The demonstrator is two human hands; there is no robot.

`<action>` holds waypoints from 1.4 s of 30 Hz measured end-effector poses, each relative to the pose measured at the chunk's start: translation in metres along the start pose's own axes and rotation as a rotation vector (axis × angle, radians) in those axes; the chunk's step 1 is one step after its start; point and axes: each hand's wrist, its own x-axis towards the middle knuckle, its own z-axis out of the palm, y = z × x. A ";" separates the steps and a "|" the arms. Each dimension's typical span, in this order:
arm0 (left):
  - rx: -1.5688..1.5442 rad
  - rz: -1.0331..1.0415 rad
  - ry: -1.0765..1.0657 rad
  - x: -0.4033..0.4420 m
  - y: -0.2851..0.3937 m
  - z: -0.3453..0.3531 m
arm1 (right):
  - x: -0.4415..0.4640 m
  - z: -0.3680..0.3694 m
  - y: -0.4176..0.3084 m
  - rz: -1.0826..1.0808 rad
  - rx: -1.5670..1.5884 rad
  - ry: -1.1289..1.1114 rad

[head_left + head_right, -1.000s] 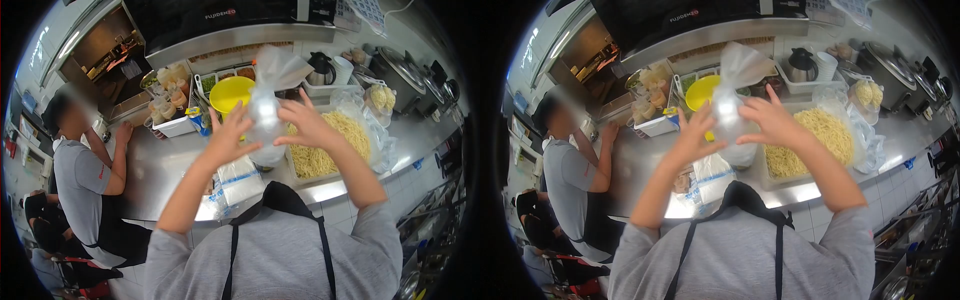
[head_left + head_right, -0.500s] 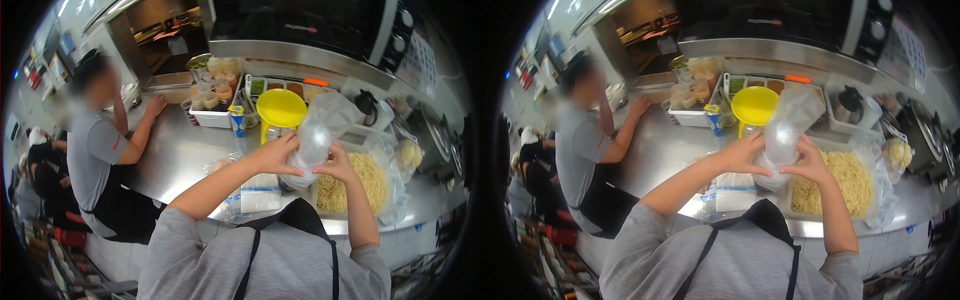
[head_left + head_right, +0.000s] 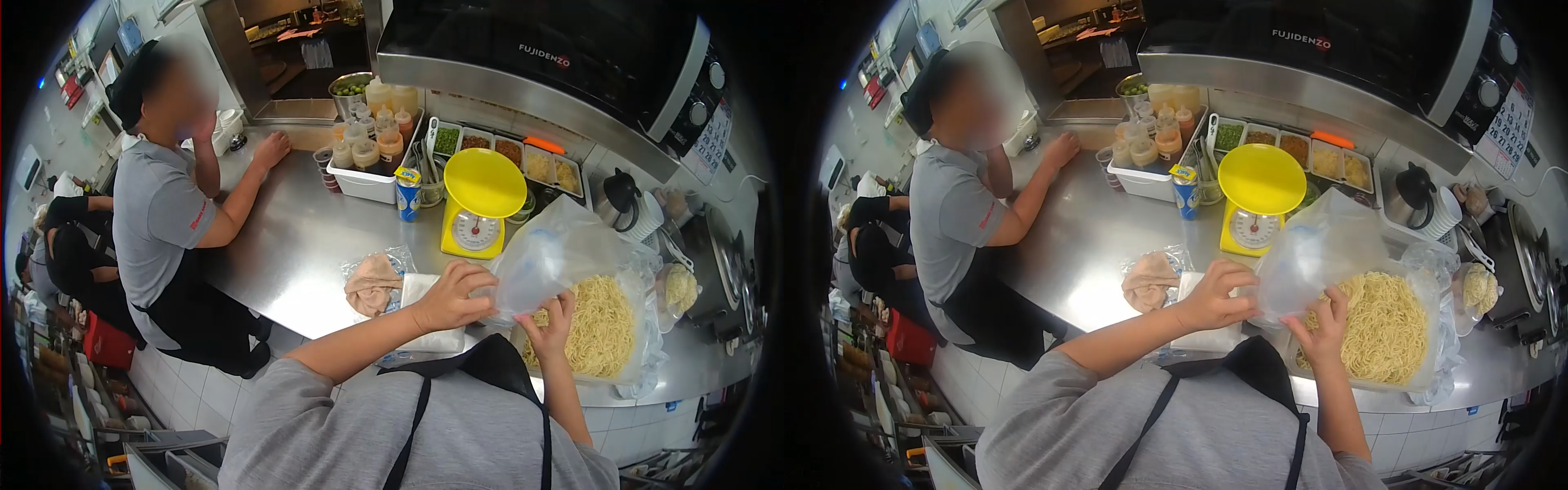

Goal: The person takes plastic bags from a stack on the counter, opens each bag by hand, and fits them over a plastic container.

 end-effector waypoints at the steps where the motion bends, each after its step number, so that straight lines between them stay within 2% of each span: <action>1: 0.003 0.011 -0.015 -0.003 -0.001 0.001 | -0.003 0.000 0.000 0.091 0.044 -0.085; 2: 0.010 0.009 -0.014 -0.007 -0.006 0.002 | -0.005 0.002 -0.001 0.086 0.049 -0.086; 4: 0.033 -0.029 -0.035 -0.011 -0.012 0.000 | -0.009 0.007 -0.003 0.422 0.419 -0.135; 5: 0.037 -0.030 -0.029 -0.013 -0.013 0.001 | -0.007 0.005 -0.002 0.415 0.418 -0.140; 7: 0.005 -0.075 -0.008 -0.011 -0.005 0.000 | -0.006 -0.004 0.006 0.165 0.142 -0.210; 8: 0.010 -0.073 -0.003 -0.007 -0.003 -0.001 | -0.003 -0.006 0.013 0.157 0.143 -0.210; 10: -0.111 -0.104 0.126 0.017 0.011 -0.010 | 0.010 -0.007 0.019 0.228 0.609 -0.028; 12: -0.235 -0.151 0.260 0.056 0.021 -0.017 | 0.047 -0.010 -0.001 0.316 0.825 0.168; 13: -0.319 -0.214 0.292 0.072 0.023 -0.014 | 0.057 -0.006 0.008 0.311 0.829 0.165; 15: -0.396 -0.273 0.329 0.091 0.024 0.004 | 0.067 0.005 0.035 0.413 1.144 0.017; 16: -0.465 -0.388 0.292 0.095 0.025 0.016 | 0.065 0.017 0.035 0.411 1.147 0.008; 17: -0.533 -0.506 0.257 0.093 0.024 0.023 | 0.062 0.031 0.029 0.523 1.251 0.079; 18: -0.450 -0.505 0.215 0.087 0.023 0.025 | 0.062 0.041 0.022 0.635 1.353 0.153; 19: -0.441 -0.500 0.220 0.084 0.021 0.025 | 0.065 0.044 0.013 0.626 1.357 0.146; 21: -0.420 -0.464 0.143 0.076 0.022 0.027 | 0.067 0.041 -0.002 0.301 1.100 0.061; 28: -0.279 -0.459 0.132 0.039 0.017 0.037 | 0.027 0.056 0.025 0.392 0.895 0.091; 30: -0.203 -0.392 0.086 0.021 0.009 0.041 | 0.011 0.051 0.031 0.369 0.791 -0.097; 31: -0.202 -0.396 0.084 0.014 0.006 0.042 | 0.006 0.049 0.028 0.372 0.794 -0.099; 33: -0.237 -0.433 -0.008 0.003 0.005 0.041 | 0.000 0.040 0.018 0.359 0.498 -0.132; 34: -0.239 -0.427 -0.007 0.000 0.002 0.038 | 0.004 0.038 0.019 0.357 0.495 -0.128; 36: -0.063 -0.421 -0.140 -0.007 0.001 0.032 | 0.020 0.031 0.027 0.426 0.761 -0.036; 37: -0.105 -0.405 -0.067 0.001 0.003 0.025 | 0.024 0.020 0.035 0.475 0.878 0.032; 38: -0.159 -0.390 0.000 0.018 0.004 0.014 | 0.037 0.013 0.052 0.416 0.958 0.021; 39: -0.231 -0.356 0.101 0.037 0.005 0.006 | 0.071 0.001 0.010 0.274 0.915 0.003; 40: -0.299 -0.325 0.204 0.058 0.006 0.002 | 0.081 0.003 0.011 0.371 0.875 0.089; 41: -0.343 -0.318 0.171 0.077 0.012 0.002 | 0.098 0.002 0.008 0.281 0.843 0.052; 42: -0.500 -0.382 0.279 0.094 0.018 0.003 | 0.109 0.001 0.000 0.189 0.813 0.003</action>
